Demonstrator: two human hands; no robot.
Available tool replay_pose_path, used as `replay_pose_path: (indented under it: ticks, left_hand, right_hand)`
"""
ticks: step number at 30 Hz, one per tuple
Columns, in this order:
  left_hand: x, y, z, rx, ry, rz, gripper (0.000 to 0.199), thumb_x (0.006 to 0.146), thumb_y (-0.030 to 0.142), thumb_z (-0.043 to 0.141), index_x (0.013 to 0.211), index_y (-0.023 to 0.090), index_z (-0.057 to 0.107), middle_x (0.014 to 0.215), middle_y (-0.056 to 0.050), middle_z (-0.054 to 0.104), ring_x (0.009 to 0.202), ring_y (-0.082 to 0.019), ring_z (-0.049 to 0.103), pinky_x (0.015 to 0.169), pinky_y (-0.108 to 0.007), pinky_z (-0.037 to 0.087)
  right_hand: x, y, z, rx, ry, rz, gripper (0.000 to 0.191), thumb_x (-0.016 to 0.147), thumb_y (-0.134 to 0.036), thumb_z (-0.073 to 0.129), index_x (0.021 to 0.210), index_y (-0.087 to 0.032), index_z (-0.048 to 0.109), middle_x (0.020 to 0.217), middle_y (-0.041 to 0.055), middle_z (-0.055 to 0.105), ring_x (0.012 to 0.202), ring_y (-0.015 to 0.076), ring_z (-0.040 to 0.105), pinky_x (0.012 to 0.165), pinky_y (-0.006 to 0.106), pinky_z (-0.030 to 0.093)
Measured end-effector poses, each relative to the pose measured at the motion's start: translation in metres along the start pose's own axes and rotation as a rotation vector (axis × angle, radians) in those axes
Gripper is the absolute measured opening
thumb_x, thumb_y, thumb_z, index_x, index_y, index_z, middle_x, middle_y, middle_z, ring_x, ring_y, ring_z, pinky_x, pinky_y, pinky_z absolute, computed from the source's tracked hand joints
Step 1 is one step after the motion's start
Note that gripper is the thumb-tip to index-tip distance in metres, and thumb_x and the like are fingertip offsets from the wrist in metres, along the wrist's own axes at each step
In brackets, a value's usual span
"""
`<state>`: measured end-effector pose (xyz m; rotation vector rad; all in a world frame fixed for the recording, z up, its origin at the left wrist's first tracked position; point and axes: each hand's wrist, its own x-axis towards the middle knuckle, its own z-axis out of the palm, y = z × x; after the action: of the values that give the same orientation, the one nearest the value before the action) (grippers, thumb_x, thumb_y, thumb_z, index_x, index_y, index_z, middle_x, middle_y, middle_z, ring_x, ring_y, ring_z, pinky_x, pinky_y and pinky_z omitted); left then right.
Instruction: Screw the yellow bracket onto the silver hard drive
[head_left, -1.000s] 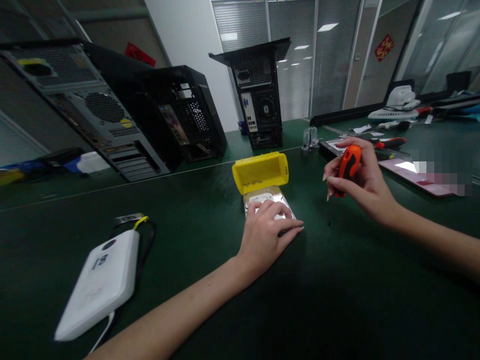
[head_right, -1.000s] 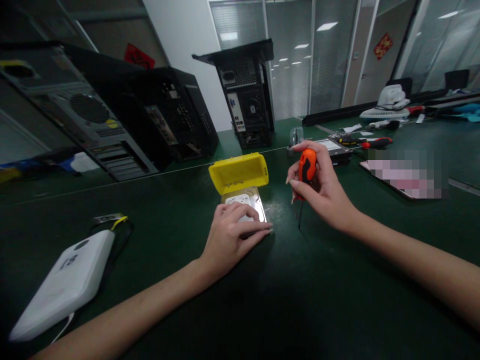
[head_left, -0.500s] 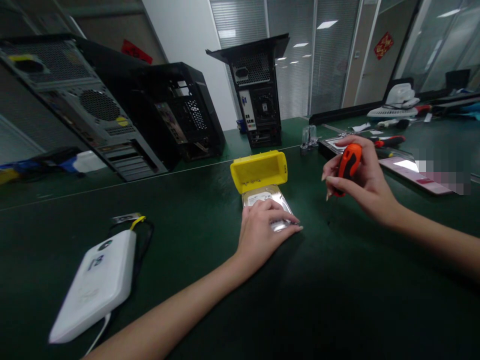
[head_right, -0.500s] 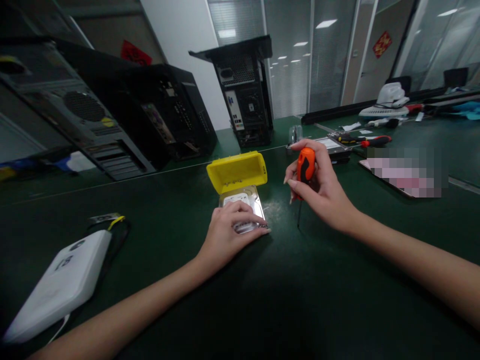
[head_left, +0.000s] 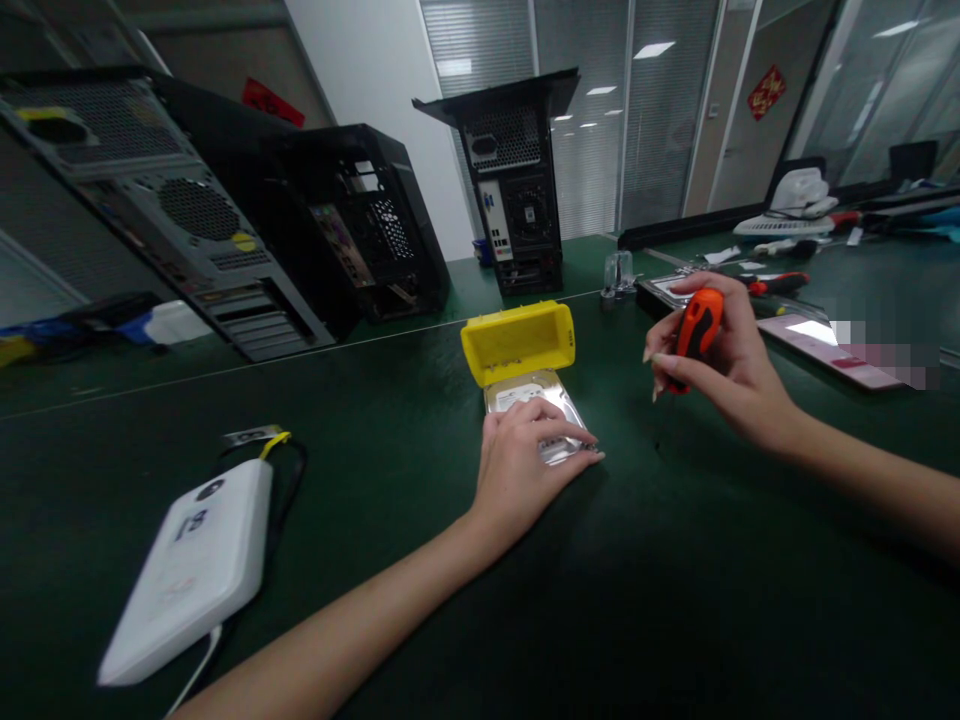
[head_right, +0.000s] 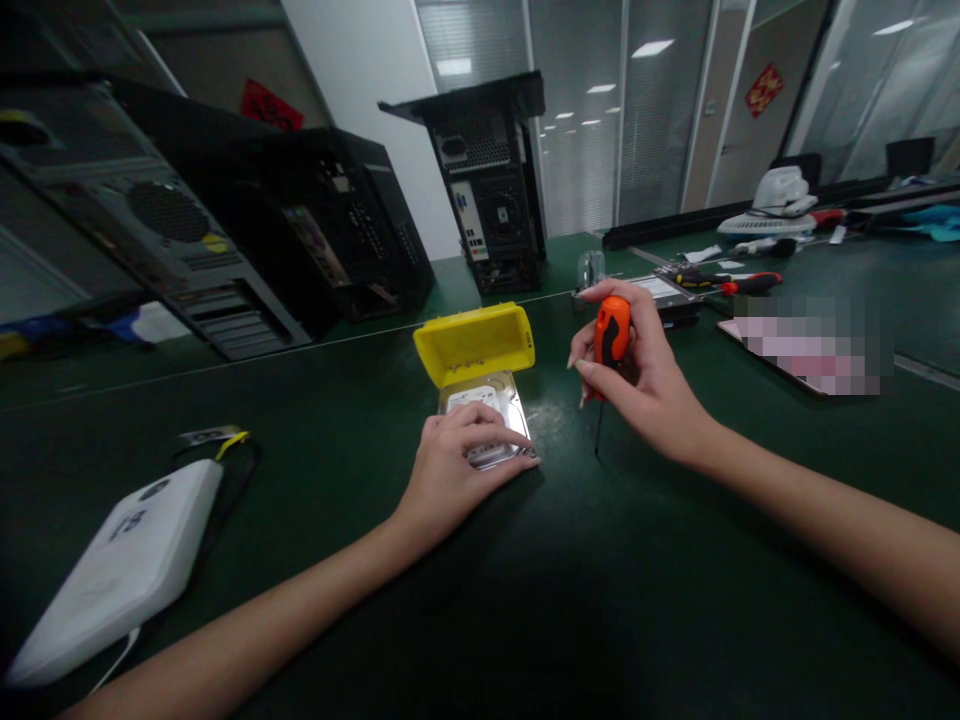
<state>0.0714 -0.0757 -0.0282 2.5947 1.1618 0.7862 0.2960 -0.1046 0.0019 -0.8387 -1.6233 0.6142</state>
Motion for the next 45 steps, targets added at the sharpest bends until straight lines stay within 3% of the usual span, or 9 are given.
replay_pose_path:
  ticks: [15,29,45]
  left_hand:
    - [-0.0018,0.0065,-0.0012,0.105,-0.011,0.148,0.016,0.083,0.032,0.061,0.097,0.03,0.07,0.099,-0.002,0.062,0.096,-0.021,0.052,0.081,-0.038,0.031]
    - [-0.0005,0.0042,-0.0017,0.079,-0.018,0.115,0.018,0.086,0.038,0.057,0.092,0.03,0.072,0.096,-0.001,0.062,0.094,-0.02,0.052,0.081,-0.037,0.032]
    - [-0.0012,0.0026,-0.0008,0.12,-0.087,0.208,0.025,0.091,0.031,0.05,0.111,0.029,0.064,0.106,-0.004,0.058,0.099,-0.021,0.05,0.084,-0.038,0.034]
  right_hand:
    - [0.0002,0.0004,0.001,0.005,0.004,-0.002,0.05,0.082,-0.021,0.057,0.122,-0.03,0.029,0.094,0.0033,0.05,0.069,0.0141,0.056,0.059,0.033,0.055]
    - [-0.0001,0.0014,0.0026,0.031,0.014,-0.003,0.05,0.081,-0.018,0.057,0.121,-0.029,0.03,0.092,0.003,0.05,0.07,0.0137,0.055,0.058,0.031,0.054]
    - [0.0001,0.0014,0.0021,-0.005,0.009,-0.003,0.051,0.081,-0.022,0.058,0.122,-0.031,0.028,0.092,0.0028,0.05,0.068,0.0143,0.055,0.058,0.033,0.054]
